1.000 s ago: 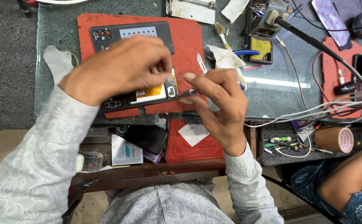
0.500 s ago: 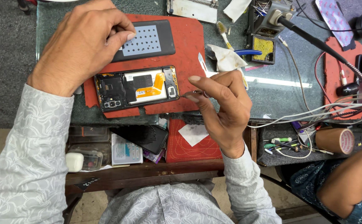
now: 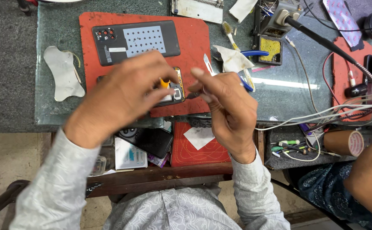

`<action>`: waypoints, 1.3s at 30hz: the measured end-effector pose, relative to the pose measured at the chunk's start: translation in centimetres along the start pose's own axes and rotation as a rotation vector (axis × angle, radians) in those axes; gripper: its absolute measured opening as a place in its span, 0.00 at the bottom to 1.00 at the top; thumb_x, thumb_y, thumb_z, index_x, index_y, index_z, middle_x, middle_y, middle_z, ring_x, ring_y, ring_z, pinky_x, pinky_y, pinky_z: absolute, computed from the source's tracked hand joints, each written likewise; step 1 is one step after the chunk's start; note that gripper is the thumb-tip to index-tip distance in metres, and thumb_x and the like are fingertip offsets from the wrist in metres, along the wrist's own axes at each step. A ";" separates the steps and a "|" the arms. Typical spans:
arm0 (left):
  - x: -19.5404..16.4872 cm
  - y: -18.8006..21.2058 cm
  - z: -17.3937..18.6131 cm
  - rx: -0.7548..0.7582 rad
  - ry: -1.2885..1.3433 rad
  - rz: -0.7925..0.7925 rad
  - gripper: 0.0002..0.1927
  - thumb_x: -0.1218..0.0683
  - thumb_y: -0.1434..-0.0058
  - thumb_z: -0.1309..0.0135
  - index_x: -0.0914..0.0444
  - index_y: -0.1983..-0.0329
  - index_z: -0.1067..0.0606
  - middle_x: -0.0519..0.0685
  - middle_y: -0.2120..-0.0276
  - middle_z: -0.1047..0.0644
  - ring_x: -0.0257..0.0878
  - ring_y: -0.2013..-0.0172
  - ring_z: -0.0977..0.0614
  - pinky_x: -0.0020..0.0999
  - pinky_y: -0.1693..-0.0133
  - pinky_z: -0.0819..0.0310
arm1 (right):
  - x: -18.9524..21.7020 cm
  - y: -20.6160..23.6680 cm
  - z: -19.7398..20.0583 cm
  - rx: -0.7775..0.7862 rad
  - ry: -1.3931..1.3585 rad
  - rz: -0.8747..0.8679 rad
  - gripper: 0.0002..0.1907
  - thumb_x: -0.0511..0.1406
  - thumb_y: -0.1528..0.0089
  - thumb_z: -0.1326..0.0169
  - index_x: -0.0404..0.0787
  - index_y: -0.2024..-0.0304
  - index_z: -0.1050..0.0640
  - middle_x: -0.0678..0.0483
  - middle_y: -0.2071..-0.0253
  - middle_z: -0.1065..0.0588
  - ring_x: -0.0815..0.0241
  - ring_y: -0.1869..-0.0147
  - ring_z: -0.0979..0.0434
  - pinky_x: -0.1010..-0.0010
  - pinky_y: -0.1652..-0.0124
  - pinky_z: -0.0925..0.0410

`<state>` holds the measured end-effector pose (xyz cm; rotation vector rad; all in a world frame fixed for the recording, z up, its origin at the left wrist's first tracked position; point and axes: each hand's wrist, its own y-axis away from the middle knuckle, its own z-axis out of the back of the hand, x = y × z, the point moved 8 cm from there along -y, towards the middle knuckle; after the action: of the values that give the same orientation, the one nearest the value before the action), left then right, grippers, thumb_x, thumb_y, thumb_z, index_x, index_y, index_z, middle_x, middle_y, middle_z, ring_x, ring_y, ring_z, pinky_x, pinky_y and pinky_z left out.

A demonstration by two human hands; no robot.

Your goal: The person disassembles and reassembles two smartphones on a workbench. They remove back covers, detach internal components, and use a screwdriver to remove and reinstall screws. The person also wipes the exterior of one phone with a cloth.

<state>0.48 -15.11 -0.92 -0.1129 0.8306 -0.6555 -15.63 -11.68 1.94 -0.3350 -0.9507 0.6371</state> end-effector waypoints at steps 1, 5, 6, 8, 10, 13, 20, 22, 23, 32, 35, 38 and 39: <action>-0.5 0.2 -0.8 0.027 0.024 0.002 0.18 0.57 0.40 0.37 0.62 0.46 0.22 0.50 0.62 0.26 0.43 0.61 0.21 0.39 0.57 0.24 | 0.0 -0.1 -0.1 0.017 -0.022 0.003 0.23 0.19 0.33 0.47 0.38 0.38 0.26 0.52 0.55 0.23 0.61 0.52 0.23 0.71 0.51 0.28; -2.0 0.6 -2.0 -0.057 0.026 -0.031 0.18 0.56 0.43 0.36 0.64 0.51 0.23 0.49 0.58 0.27 0.46 0.56 0.25 0.42 0.54 0.26 | 0.5 -0.4 0.0 -0.024 0.057 0.057 0.22 0.21 0.39 0.40 0.40 0.43 0.22 0.49 0.59 0.26 0.57 0.55 0.25 0.74 0.58 0.29; -1.9 0.7 -2.2 -0.053 0.017 -0.006 0.17 0.56 0.44 0.36 0.64 0.51 0.23 0.49 0.59 0.27 0.46 0.57 0.25 0.42 0.54 0.26 | 0.6 -0.4 -0.1 -0.025 0.050 0.052 0.22 0.21 0.37 0.40 0.41 0.42 0.22 0.51 0.60 0.26 0.60 0.56 0.24 0.75 0.58 0.29; -1.6 0.7 -2.6 -0.045 0.003 0.038 0.16 0.57 0.44 0.36 0.64 0.52 0.23 0.48 0.60 0.28 0.46 0.58 0.25 0.42 0.54 0.26 | 0.7 -0.4 -0.1 -0.016 0.032 0.039 0.22 0.21 0.34 0.41 0.42 0.40 0.22 0.54 0.60 0.25 0.62 0.57 0.24 0.75 0.56 0.29; -1.4 0.8 -3.0 -0.023 0.001 0.070 0.17 0.56 0.44 0.35 0.64 0.52 0.23 0.49 0.62 0.28 0.46 0.60 0.26 0.42 0.56 0.26 | 0.7 -0.3 -0.3 0.021 -0.008 0.023 0.22 0.19 0.34 0.46 0.38 0.38 0.25 0.53 0.57 0.23 0.60 0.54 0.23 0.71 0.53 0.30; -1.5 0.9 -2.7 -0.038 0.001 0.061 0.15 0.57 0.44 0.36 0.66 0.56 0.23 0.49 0.61 0.28 0.46 0.59 0.26 0.43 0.56 0.26 | 0.9 -0.6 -0.3 0.032 -0.021 0.054 0.23 0.21 0.38 0.43 0.37 0.40 0.26 0.50 0.55 0.25 0.58 0.53 0.24 0.69 0.52 0.30; -2.3 0.4 -2.1 -0.039 -0.032 -0.031 0.14 0.57 0.43 0.36 0.66 0.56 0.23 0.49 0.61 0.28 0.47 0.60 0.26 0.44 0.59 0.26 | 0.3 -0.2 -0.3 0.030 -0.010 -0.016 0.21 0.18 0.37 0.45 0.34 0.43 0.24 0.52 0.57 0.23 0.60 0.57 0.26 0.69 0.56 0.30; -1.9 0.2 -2.3 0.001 -0.048 0.007 0.12 0.57 0.44 0.36 0.65 0.60 0.24 0.49 0.62 0.28 0.47 0.61 0.26 0.43 0.60 0.25 | 0.5 -0.1 -0.2 0.033 -0.004 0.032 0.23 0.17 0.38 0.46 0.34 0.41 0.26 0.50 0.54 0.24 0.58 0.52 0.24 0.68 0.53 0.29; -1.8 0.0 -2.5 0.020 -0.056 0.024 0.11 0.57 0.44 0.35 0.65 0.62 0.25 0.49 0.62 0.28 0.46 0.61 0.26 0.43 0.61 0.25 | 0.5 -0.1 -0.2 0.035 0.000 0.057 0.24 0.17 0.38 0.46 0.34 0.40 0.26 0.49 0.52 0.25 0.57 0.49 0.24 0.68 0.51 0.29; -2.1 -0.9 -2.4 0.039 -0.077 -0.038 0.17 0.55 0.46 0.35 0.63 0.54 0.22 0.48 0.61 0.27 0.47 0.60 0.23 0.44 0.61 0.24 | -0.3 1.0 -0.3 0.049 0.087 0.093 0.32 0.17 0.41 0.47 0.37 0.34 0.28 0.48 0.47 0.22 0.57 0.50 0.22 0.68 0.49 0.26; -2.1 -1.0 -2.4 0.065 -0.083 -0.036 0.16 0.56 0.45 0.36 0.66 0.56 0.24 0.50 0.61 0.27 0.48 0.60 0.23 0.45 0.61 0.24 | -0.7 1.2 -0.8 0.063 0.175 0.109 0.32 0.21 0.37 0.38 0.37 0.33 0.31 0.50 0.48 0.21 0.58 0.49 0.18 0.70 0.51 0.26; -2.1 -0.9 -2.3 0.087 -0.084 -0.031 0.11 0.56 0.45 0.36 0.64 0.62 0.24 0.49 0.63 0.27 0.48 0.58 0.22 0.45 0.59 0.24 | -2.0 1.6 -0.4 -0.015 -0.026 -0.002 0.31 0.19 0.32 0.41 0.37 0.29 0.34 0.48 0.51 0.21 0.60 0.46 0.16 0.72 0.47 0.21; -2.1 -0.9 -2.3 0.091 -0.094 -0.035 0.10 0.56 0.44 0.37 0.64 0.63 0.24 0.50 0.63 0.27 0.48 0.58 0.22 0.45 0.59 0.24 | -2.2 1.8 -0.2 -0.030 -0.044 -0.005 0.31 0.19 0.31 0.42 0.37 0.29 0.35 0.47 0.51 0.21 0.60 0.47 0.16 0.72 0.47 0.21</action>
<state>-2.65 -14.22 -0.80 -0.0754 0.7092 -0.7142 -17.01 -11.69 -0.58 -0.3466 -1.0035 0.6281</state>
